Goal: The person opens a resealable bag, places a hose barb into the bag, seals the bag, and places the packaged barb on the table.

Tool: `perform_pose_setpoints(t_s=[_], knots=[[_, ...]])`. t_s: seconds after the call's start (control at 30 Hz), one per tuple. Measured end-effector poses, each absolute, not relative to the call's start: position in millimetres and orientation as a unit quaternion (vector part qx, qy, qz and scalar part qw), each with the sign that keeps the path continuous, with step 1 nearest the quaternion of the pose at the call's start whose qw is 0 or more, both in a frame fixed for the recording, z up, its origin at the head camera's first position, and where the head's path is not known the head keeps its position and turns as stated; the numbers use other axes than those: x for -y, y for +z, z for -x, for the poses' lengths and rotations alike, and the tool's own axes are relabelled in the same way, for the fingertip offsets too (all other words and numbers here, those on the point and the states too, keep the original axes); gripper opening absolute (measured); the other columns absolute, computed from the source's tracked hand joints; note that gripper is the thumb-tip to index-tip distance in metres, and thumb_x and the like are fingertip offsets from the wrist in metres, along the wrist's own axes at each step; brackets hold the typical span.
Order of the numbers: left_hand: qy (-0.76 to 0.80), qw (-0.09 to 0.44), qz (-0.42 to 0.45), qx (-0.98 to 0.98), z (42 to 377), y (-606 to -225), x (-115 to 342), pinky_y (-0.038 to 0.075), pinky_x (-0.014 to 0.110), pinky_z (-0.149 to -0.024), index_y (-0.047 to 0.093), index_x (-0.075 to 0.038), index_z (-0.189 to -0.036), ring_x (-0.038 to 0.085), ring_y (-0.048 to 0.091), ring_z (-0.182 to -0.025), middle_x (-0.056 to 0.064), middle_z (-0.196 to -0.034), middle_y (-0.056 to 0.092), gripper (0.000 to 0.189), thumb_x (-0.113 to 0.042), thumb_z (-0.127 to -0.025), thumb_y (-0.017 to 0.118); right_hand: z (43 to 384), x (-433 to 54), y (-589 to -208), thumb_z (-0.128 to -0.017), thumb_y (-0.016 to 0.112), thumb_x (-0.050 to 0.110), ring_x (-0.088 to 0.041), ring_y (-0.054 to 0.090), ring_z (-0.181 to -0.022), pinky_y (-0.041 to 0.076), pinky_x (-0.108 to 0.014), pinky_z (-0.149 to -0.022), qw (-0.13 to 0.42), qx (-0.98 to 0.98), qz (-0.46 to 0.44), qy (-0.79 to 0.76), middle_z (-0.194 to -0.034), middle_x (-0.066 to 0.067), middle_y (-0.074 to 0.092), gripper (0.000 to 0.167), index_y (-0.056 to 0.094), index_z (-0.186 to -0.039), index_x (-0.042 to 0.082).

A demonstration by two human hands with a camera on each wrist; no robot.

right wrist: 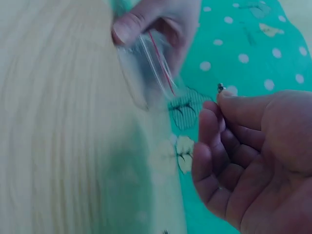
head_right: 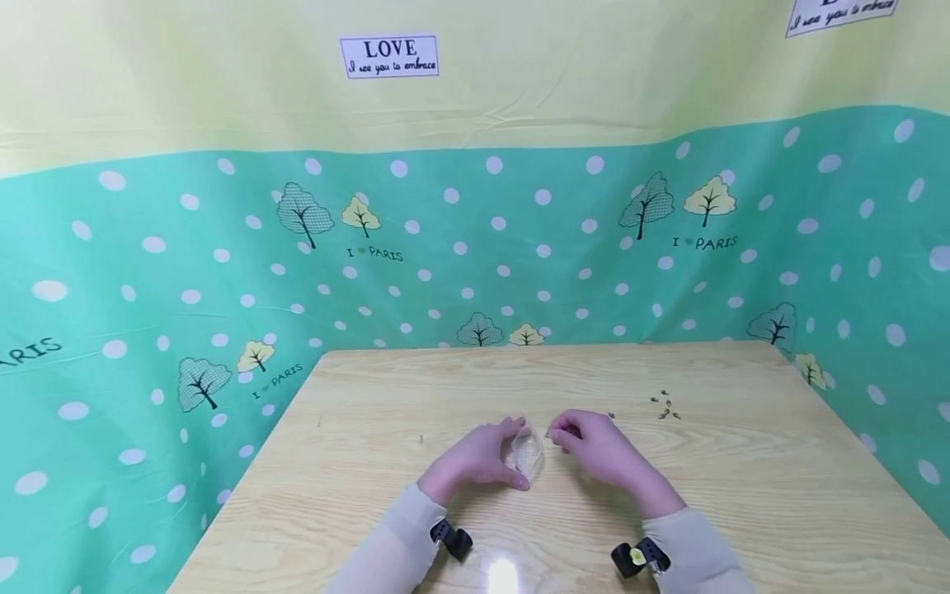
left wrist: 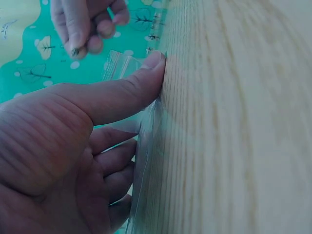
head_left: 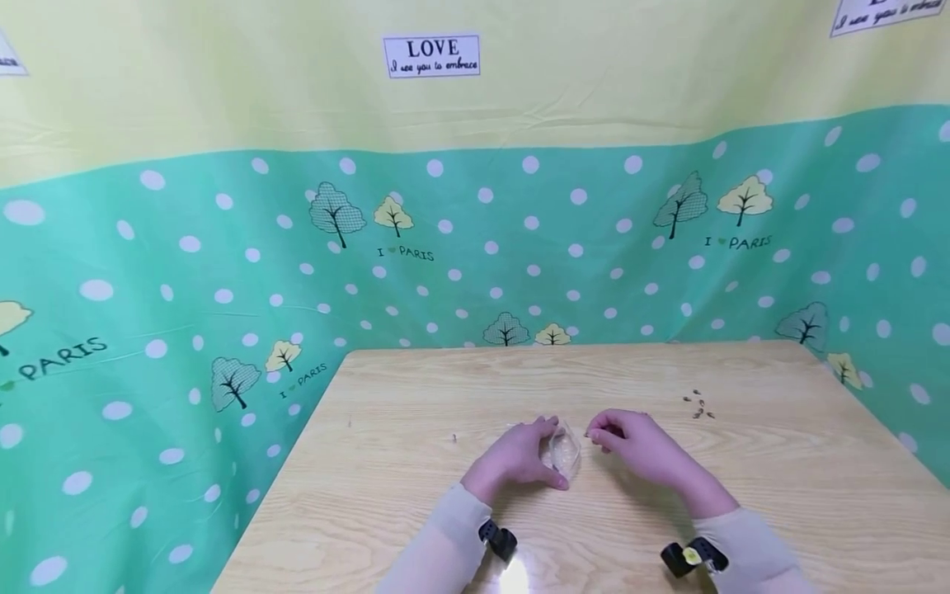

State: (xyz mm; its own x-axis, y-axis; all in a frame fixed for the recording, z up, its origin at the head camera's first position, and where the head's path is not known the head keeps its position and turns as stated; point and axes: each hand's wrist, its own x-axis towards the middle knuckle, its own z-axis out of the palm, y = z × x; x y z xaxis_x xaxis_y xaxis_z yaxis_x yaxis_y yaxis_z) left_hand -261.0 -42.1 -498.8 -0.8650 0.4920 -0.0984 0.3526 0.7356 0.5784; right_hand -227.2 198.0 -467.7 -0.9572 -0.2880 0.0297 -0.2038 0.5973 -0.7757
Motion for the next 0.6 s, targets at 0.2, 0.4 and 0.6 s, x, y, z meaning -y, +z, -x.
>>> perform_pose_setpoints(t_s=[0.2,0.4,0.6], knots=[[0.288,0.123,-0.235,-0.920,263,-498,44,0.035,0.053,-0.126,0.048,-0.012,-0.161,0.038,0.041,-0.153,0.009,-0.168,0.043,0.105,-0.038,-0.074,0.099,229,-181,-474,-0.108,0.065,0.016,-0.018,0.058,-0.077,0.049,-0.028,-0.063,0.046,-0.889,0.140,-0.434,-0.083,0.000,0.064,0.011,0.073,-0.107,0.007],[0.288,0.125,-0.234,-0.920,263,-499,45,0.034,0.052,-0.126,0.047,-0.012,-0.162,0.037,0.041,-0.153,0.009,-0.168,0.042,0.105,-0.040,-0.075,0.099,229,-176,-478,-0.105,0.069,0.016,-0.012,0.059,-0.079,0.052,-0.026,-0.068,0.022,-0.892,0.152,-0.425,-0.090,0.001,0.070,0.010,0.075,-0.106,0.008],[0.288,0.124,-0.235,-0.920,263,-499,44,0.035,0.053,-0.125,0.048,-0.012,-0.161,0.037,0.042,-0.152,0.008,-0.168,0.043,0.105,-0.039,-0.074,0.099,230,-173,-480,-0.104,0.071,0.014,-0.012,0.060,-0.081,0.053,-0.026,-0.070,0.013,-0.896,0.141,-0.421,-0.091,0.004,0.070,0.007,0.076,-0.105,0.010]])
